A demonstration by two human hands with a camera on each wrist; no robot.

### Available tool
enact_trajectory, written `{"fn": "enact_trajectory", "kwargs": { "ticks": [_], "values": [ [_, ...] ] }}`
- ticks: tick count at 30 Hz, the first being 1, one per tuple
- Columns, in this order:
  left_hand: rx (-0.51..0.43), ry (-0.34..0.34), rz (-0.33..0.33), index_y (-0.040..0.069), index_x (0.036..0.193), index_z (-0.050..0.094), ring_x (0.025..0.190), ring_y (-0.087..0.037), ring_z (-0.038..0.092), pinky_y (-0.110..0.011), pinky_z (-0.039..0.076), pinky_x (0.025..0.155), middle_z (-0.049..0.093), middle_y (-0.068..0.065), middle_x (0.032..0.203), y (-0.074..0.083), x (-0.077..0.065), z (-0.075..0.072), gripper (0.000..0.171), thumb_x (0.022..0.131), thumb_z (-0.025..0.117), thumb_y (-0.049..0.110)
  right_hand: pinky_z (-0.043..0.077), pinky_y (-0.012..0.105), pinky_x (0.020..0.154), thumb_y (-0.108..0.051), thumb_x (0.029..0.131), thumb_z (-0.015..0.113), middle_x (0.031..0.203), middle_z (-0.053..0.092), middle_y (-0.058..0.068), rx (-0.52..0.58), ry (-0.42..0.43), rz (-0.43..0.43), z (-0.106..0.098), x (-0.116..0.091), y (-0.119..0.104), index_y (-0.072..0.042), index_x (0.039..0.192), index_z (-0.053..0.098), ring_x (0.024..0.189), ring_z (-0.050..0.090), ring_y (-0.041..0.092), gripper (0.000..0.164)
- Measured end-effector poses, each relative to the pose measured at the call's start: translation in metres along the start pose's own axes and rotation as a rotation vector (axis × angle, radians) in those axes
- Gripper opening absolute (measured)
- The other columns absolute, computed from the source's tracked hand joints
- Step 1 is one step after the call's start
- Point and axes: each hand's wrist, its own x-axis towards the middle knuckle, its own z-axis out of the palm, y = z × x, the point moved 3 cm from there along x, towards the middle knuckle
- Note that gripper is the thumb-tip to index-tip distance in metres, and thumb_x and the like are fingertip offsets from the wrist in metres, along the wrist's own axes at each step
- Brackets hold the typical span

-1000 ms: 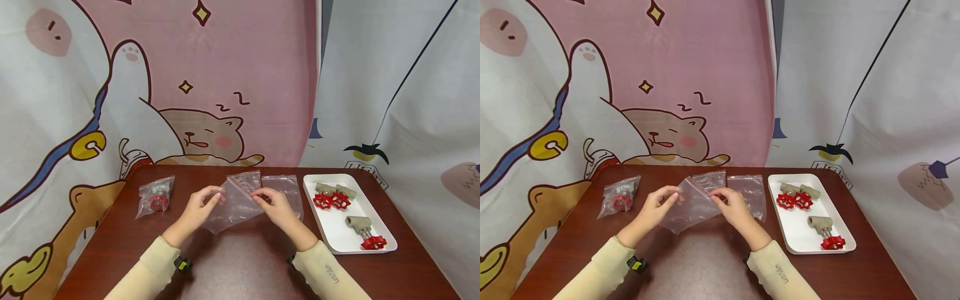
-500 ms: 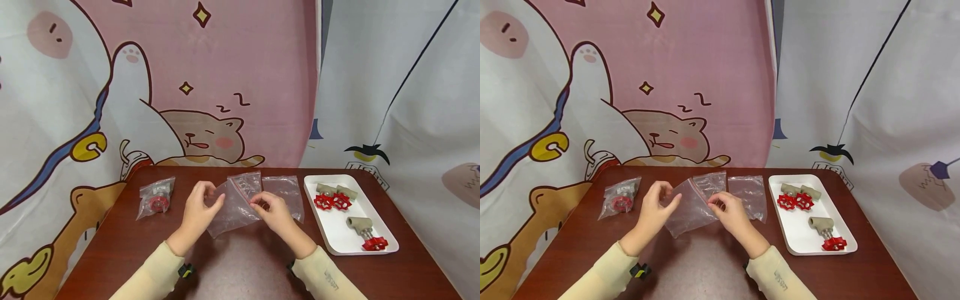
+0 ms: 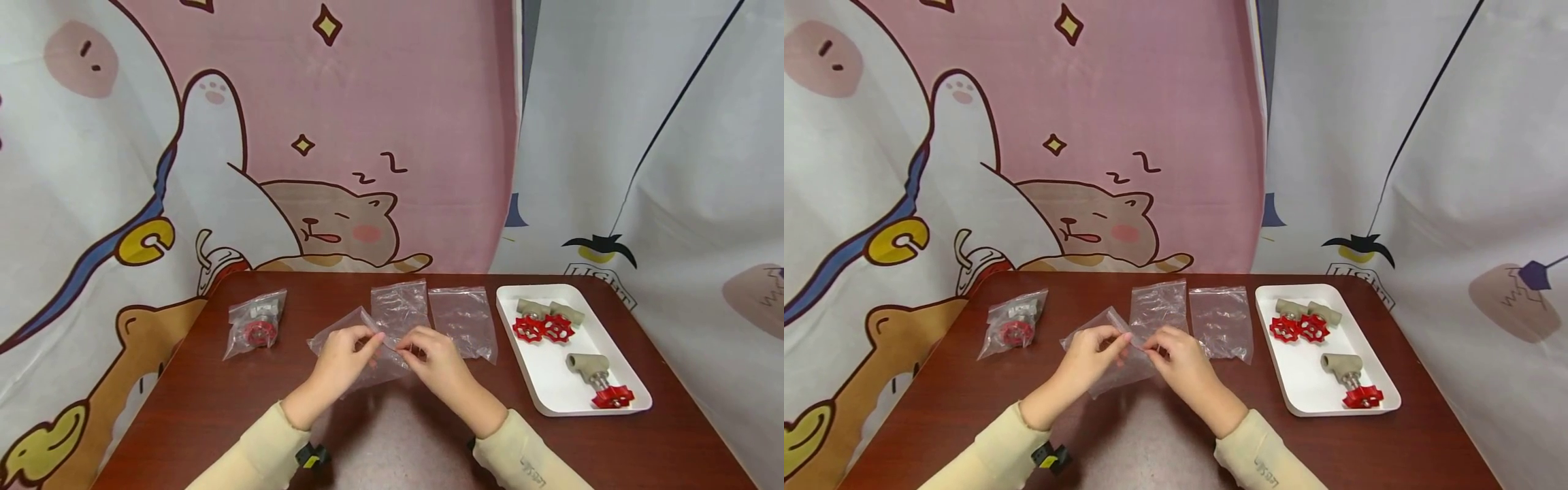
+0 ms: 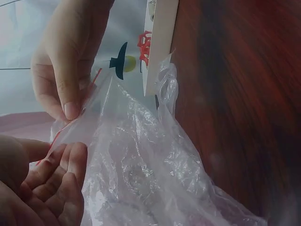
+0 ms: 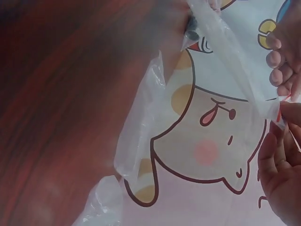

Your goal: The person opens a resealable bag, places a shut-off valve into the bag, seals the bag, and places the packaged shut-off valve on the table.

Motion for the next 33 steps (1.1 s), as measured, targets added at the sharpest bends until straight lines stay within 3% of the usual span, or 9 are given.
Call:
{"fn": "enact_trajectory", "kwargs": {
  "ticks": [7, 11, 16, 22, 25, 30, 33],
  "values": [
    [-0.004, -0.035, 0.026, 0.012, 0.085, 0.068, 0.056, -0.012, 0.064, -0.019, 0.045, 0.053, 0.069, 0.000, 0.071, -0.001, 0.000, 0.001, 0.012, 0.092, 0.062, 0.019, 0.046, 0.019, 0.054, -0.013, 0.081, 0.075, 0.076, 0.066, -0.006, 0.151, 0.011, 0.147, 0.001, -0.003, 0.009, -0.012, 0.081, 0.070, 0.062, 0.051, 0.000, 0.004],
    [-0.005, -0.058, 0.038, 0.011, 0.086, 0.068, 0.057, -0.012, 0.065, -0.020, 0.045, 0.054, 0.069, 0.000, 0.070, -0.001, 0.000, 0.003, 0.010, 0.091, 0.064, 0.018, 0.047, 0.021, 0.052, -0.008, 0.079, 0.075, 0.075, 0.064, -0.003, 0.174, 0.020, 0.161, 0.001, -0.003, 0.011, -0.011, 0.084, 0.069, 0.060, 0.050, 0.000, 0.008],
    [0.013, -0.060, 0.044, 0.013, 0.080, 0.067, 0.054, -0.007, 0.061, -0.020, 0.042, 0.050, 0.066, 0.000, 0.061, -0.001, 0.001, 0.004, 0.013, 0.091, 0.063, 0.020, 0.046, 0.019, 0.054, -0.007, 0.078, 0.076, 0.076, 0.065, -0.003, 0.142, -0.004, 0.120, 0.000, 0.000, 0.003, -0.010, 0.089, 0.072, 0.062, 0.052, 0.002, 0.011],
    [0.063, -0.064, 0.039, 0.016, 0.076, 0.066, 0.048, -0.001, 0.052, -0.020, 0.040, 0.045, 0.062, 0.006, 0.057, -0.001, 0.001, 0.005, 0.017, 0.091, 0.061, 0.021, 0.048, 0.019, 0.061, -0.008, 0.078, 0.076, 0.080, 0.070, -0.002, 0.102, -0.001, 0.114, 0.001, 0.000, 0.000, -0.012, 0.083, 0.072, 0.071, 0.061, 0.005, 0.007],
    [0.091, -0.055, 0.036, 0.018, 0.074, 0.065, 0.048, 0.000, 0.051, -0.020, 0.040, 0.045, 0.060, 0.010, 0.055, 0.000, 0.001, 0.003, 0.016, 0.089, 0.061, 0.019, 0.047, 0.018, 0.059, -0.007, 0.079, 0.075, 0.078, 0.069, -0.001, 0.075, 0.017, 0.115, 0.001, 0.000, 0.003, -0.010, 0.082, 0.072, 0.067, 0.059, 0.006, 0.005],
    [0.174, -0.002, 0.015, 0.021, 0.071, 0.066, 0.052, 0.002, 0.050, -0.018, 0.041, 0.051, 0.057, 0.016, 0.056, -0.001, -0.001, -0.001, 0.009, 0.079, 0.064, 0.017, 0.043, 0.017, 0.052, 0.000, 0.076, 0.073, 0.066, 0.062, -0.001, -0.005, 0.102, 0.190, -0.004, -0.002, 0.013, -0.007, 0.077, 0.070, 0.058, 0.051, 0.005, 0.007],
    [0.208, 0.009, 0.020, 0.021, 0.073, 0.068, 0.056, 0.001, 0.049, -0.018, 0.041, 0.053, 0.057, 0.016, 0.059, -0.001, -0.002, -0.002, 0.007, 0.078, 0.065, 0.018, 0.043, 0.018, 0.052, 0.000, 0.075, 0.073, 0.065, 0.060, -0.001, -0.034, 0.111, 0.236, -0.006, -0.002, 0.018, -0.007, 0.076, 0.070, 0.058, 0.050, 0.005, 0.008]
  ]
}}
